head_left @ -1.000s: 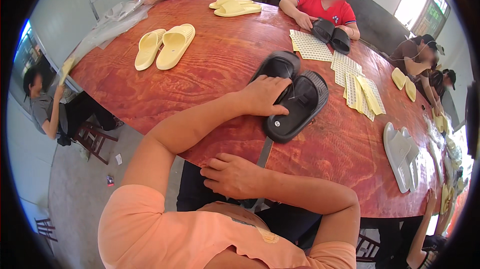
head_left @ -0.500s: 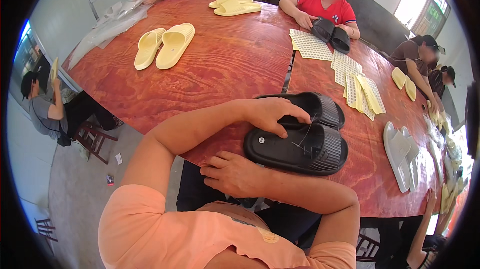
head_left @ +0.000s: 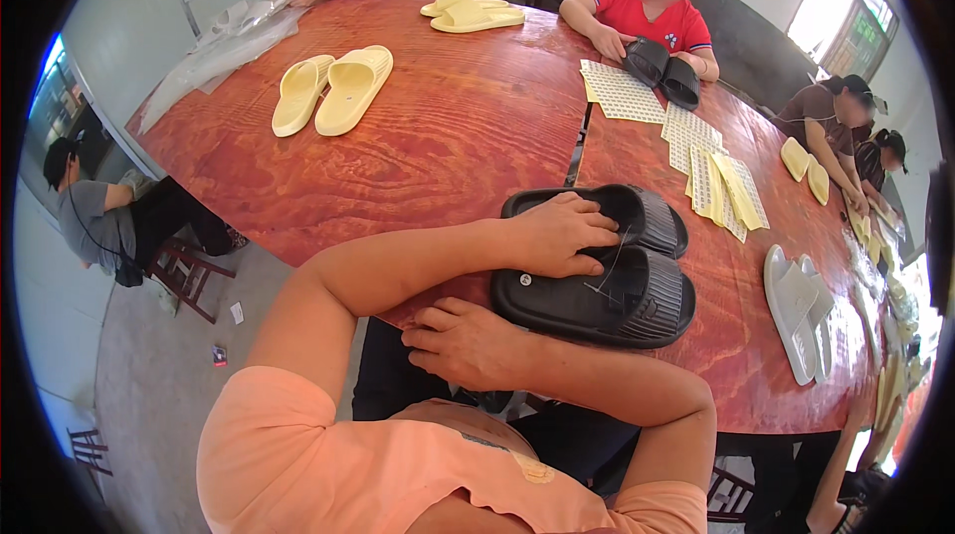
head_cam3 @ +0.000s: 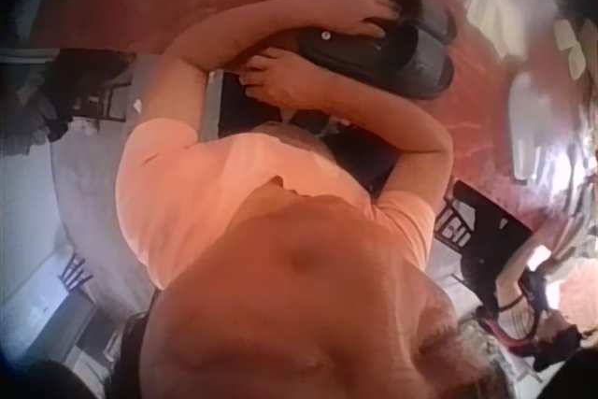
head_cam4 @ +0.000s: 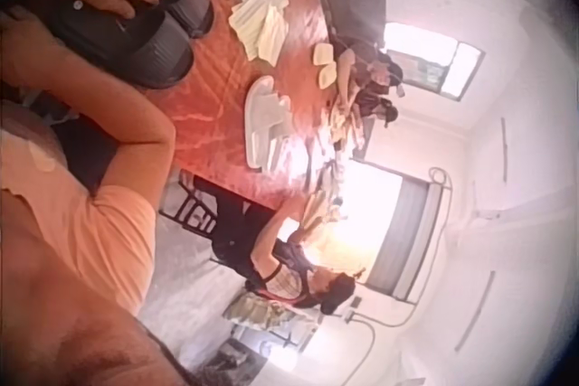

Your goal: The person pairs slide slippers by turning them over, fastening pairs together by hand, checking the size labels on the footbeds and soles, and setting the slippers aside on the table.

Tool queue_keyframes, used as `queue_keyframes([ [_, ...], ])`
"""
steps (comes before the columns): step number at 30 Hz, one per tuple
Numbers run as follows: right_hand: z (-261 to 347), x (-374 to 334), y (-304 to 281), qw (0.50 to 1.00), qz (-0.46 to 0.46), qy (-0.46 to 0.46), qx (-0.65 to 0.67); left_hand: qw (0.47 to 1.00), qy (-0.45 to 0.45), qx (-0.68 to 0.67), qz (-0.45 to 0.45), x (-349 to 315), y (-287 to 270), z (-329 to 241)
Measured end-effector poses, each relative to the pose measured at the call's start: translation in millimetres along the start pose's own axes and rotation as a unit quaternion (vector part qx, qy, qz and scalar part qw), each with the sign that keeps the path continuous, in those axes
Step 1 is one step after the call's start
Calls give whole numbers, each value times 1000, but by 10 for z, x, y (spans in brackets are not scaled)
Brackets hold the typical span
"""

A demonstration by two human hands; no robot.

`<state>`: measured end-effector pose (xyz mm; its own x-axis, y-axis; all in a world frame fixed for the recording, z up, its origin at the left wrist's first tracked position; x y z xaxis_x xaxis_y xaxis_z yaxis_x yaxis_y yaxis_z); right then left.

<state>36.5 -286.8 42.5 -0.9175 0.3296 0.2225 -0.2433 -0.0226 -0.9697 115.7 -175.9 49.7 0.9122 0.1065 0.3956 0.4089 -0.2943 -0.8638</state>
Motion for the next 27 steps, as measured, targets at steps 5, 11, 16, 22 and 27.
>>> queue_keyframes([
  [5,-2,-1,16,1000,-13,-4,-4,999,2,-29,20,24,-30,-11],
  [11,10,2,17,999,-35,-4,10,1000,8,3,11,-5,18,-92],
  [16,4,-14,6,999,-36,0,10,990,-43,-108,78,19,-93,-99],
  [22,-18,-1,-2,999,-31,6,23,994,90,-14,63,-30,-33,-166],
  [27,-27,-6,0,999,-39,4,22,994,88,4,64,-22,3,-172],
])
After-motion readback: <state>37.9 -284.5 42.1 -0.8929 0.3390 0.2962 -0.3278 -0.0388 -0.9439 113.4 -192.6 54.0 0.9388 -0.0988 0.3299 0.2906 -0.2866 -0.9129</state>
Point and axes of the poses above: each hand's wrist, its own x-axis towards the middle knuckle, its own y-axis out of the palm, z = x × y, the point moved 4 cm from there along x, towards the middle knuckle, and after that the axes turned 7 degrees about -y, right-handed, at the moved point
